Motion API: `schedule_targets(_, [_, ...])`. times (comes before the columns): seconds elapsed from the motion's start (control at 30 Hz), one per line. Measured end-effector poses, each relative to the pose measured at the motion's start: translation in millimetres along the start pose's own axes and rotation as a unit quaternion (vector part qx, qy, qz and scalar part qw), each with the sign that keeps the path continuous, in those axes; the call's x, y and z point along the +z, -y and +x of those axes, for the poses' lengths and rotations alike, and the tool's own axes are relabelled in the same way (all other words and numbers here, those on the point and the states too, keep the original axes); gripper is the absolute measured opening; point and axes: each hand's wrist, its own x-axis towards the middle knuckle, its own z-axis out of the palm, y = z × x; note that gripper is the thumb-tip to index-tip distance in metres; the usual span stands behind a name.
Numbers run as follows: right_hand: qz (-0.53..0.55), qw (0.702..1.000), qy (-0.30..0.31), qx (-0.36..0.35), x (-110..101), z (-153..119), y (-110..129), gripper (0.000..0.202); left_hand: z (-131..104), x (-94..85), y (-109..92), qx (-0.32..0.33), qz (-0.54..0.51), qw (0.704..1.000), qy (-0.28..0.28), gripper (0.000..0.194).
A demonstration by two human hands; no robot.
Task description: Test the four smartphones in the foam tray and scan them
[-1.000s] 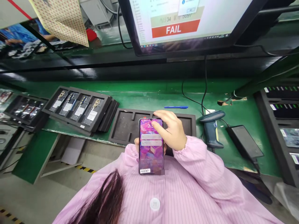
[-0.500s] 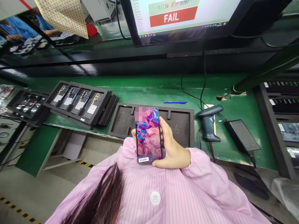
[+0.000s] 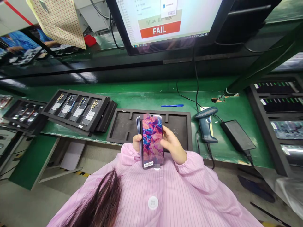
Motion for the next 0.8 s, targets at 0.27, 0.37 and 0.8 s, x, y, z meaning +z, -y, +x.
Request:
schedule_targets(0.27, [-0.054, 0.987, 0.153, 0.009, -5.5, -9.0, -4.2, 0.106, 4.5, -14.7, 4.1, 0.001, -0.01, 0.999, 0.043, 0.057])
schedule_targets(0.37, [-0.02, 0.999, 0.037, 0.012, -2.6, -2.2, -8.7, 0.066, 6.6, -15.0, 5.7, 0.027, -0.001, 0.999, 0.02, 0.053])
schedule_targets(0.8, [0.029, 0.997, -0.064, 0.024, 1.5, 5.0, -11.4, 0.039, 6.6, -16.5, -4.8, -0.036, 0.017, 0.999, 0.012, 0.038])
